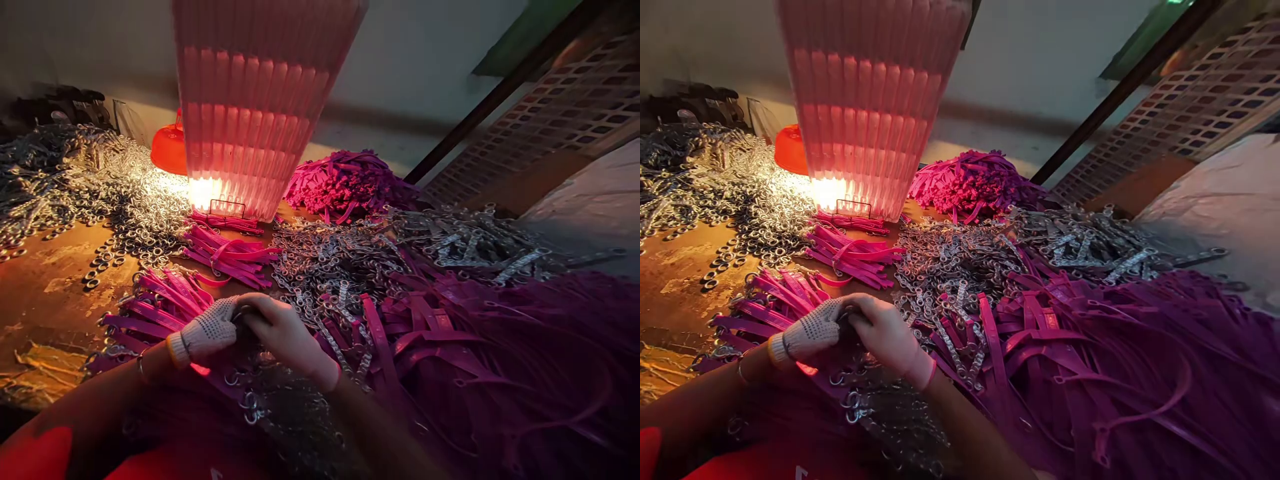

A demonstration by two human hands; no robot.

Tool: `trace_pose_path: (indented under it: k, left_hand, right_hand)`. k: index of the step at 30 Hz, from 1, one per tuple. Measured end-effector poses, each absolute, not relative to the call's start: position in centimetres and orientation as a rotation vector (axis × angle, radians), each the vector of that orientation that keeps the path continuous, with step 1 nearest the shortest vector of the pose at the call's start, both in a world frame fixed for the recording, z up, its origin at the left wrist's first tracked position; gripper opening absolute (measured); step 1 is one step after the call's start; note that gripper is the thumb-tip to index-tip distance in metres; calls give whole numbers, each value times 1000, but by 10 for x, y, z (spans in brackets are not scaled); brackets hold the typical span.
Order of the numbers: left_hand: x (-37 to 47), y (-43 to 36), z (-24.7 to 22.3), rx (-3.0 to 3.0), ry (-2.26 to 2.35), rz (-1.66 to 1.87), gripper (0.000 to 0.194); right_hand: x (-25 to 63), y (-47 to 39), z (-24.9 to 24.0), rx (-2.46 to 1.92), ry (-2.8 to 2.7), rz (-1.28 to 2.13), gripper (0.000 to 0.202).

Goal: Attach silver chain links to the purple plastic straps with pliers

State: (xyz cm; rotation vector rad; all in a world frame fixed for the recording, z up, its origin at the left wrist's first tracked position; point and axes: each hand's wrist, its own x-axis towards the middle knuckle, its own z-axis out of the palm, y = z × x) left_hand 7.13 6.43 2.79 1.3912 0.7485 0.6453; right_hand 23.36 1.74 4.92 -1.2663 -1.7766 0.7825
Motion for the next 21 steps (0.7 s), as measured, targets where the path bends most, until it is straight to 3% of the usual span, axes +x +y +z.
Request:
trace_pose_path:
  k: [4, 10, 15, 18, 21]
  left_hand:
    - [55, 61, 39, 1173, 730, 465, 34]
    - [50, 55, 40, 1191, 753, 494, 30]
    - [54, 60, 31, 798, 775, 416, 26]
    - [55, 62, 28, 722, 781, 235, 25]
    - [56, 57, 31, 800, 830, 208, 25]
  right_hand:
    - [244, 19, 48, -1435, -1401, 886, 25]
    - [238, 11, 49, -1420, -1557, 871, 22]
    - [238, 4, 46, -1400, -2084, 187, 33]
    - [242, 0, 48, -1386, -2463, -275, 28]
    - [244, -4, 51, -1397, -2557, -417, 22]
